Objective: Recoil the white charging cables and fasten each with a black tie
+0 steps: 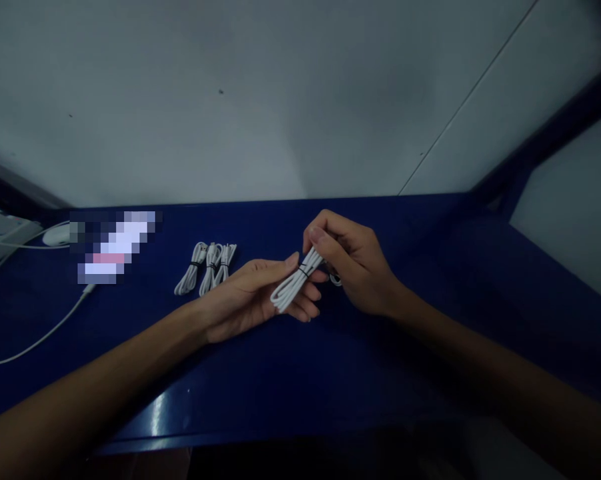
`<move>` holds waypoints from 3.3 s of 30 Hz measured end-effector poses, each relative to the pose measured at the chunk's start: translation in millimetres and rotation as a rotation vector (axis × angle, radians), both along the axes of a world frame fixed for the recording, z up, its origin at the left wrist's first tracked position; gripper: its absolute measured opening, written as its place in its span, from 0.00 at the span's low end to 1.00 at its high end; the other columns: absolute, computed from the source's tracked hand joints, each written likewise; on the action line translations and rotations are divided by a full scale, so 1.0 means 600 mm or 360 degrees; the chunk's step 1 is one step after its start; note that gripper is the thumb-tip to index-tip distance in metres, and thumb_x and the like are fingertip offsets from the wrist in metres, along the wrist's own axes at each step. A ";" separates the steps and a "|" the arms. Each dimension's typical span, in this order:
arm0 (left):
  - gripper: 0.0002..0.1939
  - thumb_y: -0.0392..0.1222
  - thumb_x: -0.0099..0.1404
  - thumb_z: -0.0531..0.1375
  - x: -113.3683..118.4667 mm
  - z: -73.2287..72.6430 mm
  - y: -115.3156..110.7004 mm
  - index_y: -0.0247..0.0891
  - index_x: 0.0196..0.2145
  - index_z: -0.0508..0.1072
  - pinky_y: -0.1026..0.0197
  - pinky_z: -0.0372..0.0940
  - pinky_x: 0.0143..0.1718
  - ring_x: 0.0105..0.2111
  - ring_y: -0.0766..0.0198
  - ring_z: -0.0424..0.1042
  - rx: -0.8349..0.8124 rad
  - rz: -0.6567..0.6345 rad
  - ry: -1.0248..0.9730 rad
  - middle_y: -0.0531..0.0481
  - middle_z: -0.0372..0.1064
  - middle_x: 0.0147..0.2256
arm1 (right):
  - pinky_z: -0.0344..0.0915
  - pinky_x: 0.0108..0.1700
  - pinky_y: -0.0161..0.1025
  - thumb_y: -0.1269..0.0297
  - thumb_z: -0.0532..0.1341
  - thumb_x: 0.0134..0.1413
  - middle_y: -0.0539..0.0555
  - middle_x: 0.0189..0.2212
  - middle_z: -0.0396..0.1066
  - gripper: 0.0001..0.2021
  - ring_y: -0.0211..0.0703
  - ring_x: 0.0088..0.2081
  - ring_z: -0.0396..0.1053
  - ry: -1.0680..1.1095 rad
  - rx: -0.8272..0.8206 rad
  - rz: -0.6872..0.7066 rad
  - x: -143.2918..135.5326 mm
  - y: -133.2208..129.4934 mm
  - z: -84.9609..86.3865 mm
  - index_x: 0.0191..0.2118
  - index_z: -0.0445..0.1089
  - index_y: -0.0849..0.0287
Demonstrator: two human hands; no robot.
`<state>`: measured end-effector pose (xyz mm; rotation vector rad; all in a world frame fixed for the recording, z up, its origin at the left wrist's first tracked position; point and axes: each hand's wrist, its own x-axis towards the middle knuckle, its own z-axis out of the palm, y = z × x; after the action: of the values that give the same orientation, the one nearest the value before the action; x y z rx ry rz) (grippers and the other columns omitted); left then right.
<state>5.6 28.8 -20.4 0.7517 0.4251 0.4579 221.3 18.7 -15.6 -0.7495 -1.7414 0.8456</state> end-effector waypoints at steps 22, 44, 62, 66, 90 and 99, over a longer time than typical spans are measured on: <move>0.14 0.47 0.77 0.67 -0.005 0.019 -0.001 0.35 0.50 0.87 0.57 0.71 0.56 0.46 0.60 0.81 0.0496 0.0053 0.0505 0.40 0.83 0.46 | 0.64 0.28 0.38 0.57 0.60 0.78 0.47 0.29 0.69 0.13 0.37 0.26 0.68 -0.0234 0.0063 -0.0058 0.005 0.004 -0.006 0.38 0.68 0.55; 0.19 0.47 0.82 0.60 0.019 0.019 -0.034 0.34 0.37 0.84 0.59 0.71 0.49 0.38 0.63 0.75 0.0485 0.0267 0.0282 0.46 0.76 0.37 | 0.52 0.23 0.40 0.65 0.56 0.77 0.43 0.20 0.63 0.09 0.37 0.18 0.60 -0.0322 0.0525 -0.0776 -0.034 -0.018 -0.029 0.39 0.59 0.51; 0.21 0.49 0.82 0.61 0.013 0.018 -0.024 0.30 0.45 0.87 0.56 0.77 0.55 0.44 0.58 0.83 0.0239 0.0247 0.0166 0.38 0.84 0.44 | 0.59 0.27 0.41 0.61 0.55 0.79 0.46 0.25 0.65 0.10 0.39 0.23 0.62 -0.0191 0.0358 -0.0651 -0.024 -0.015 -0.030 0.39 0.60 0.51; 0.18 0.47 0.80 0.63 0.013 0.021 -0.023 0.30 0.44 0.87 0.58 0.78 0.52 0.40 0.60 0.83 0.0155 0.0196 0.0162 0.40 0.84 0.42 | 0.59 0.26 0.41 0.61 0.54 0.79 0.46 0.26 0.65 0.09 0.39 0.23 0.62 -0.0182 0.0392 -0.0564 -0.019 -0.015 -0.031 0.40 0.61 0.51; 0.10 0.40 0.69 0.74 0.022 0.018 -0.046 0.40 0.48 0.88 0.59 0.80 0.49 0.40 0.60 0.86 0.1173 0.0950 0.0535 0.48 0.87 0.40 | 0.57 0.27 0.38 0.69 0.52 0.76 0.45 0.27 0.65 0.08 0.36 0.24 0.61 -0.0189 0.0531 -0.0456 -0.017 -0.007 -0.028 0.41 0.63 0.53; 0.14 0.34 0.71 0.72 0.015 0.006 -0.053 0.40 0.53 0.85 0.57 0.78 0.51 0.47 0.59 0.84 0.2061 0.1237 0.0759 0.49 0.85 0.48 | 0.54 0.26 0.38 0.67 0.51 0.78 0.45 0.25 0.62 0.12 0.36 0.22 0.58 -0.0213 0.0404 -0.0532 -0.028 -0.014 -0.022 0.38 0.64 0.54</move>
<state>14.6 -3.0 -16.6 1.9835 0.8826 1.3455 204.3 10.5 -28.9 -0.9073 -1.7347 0.3474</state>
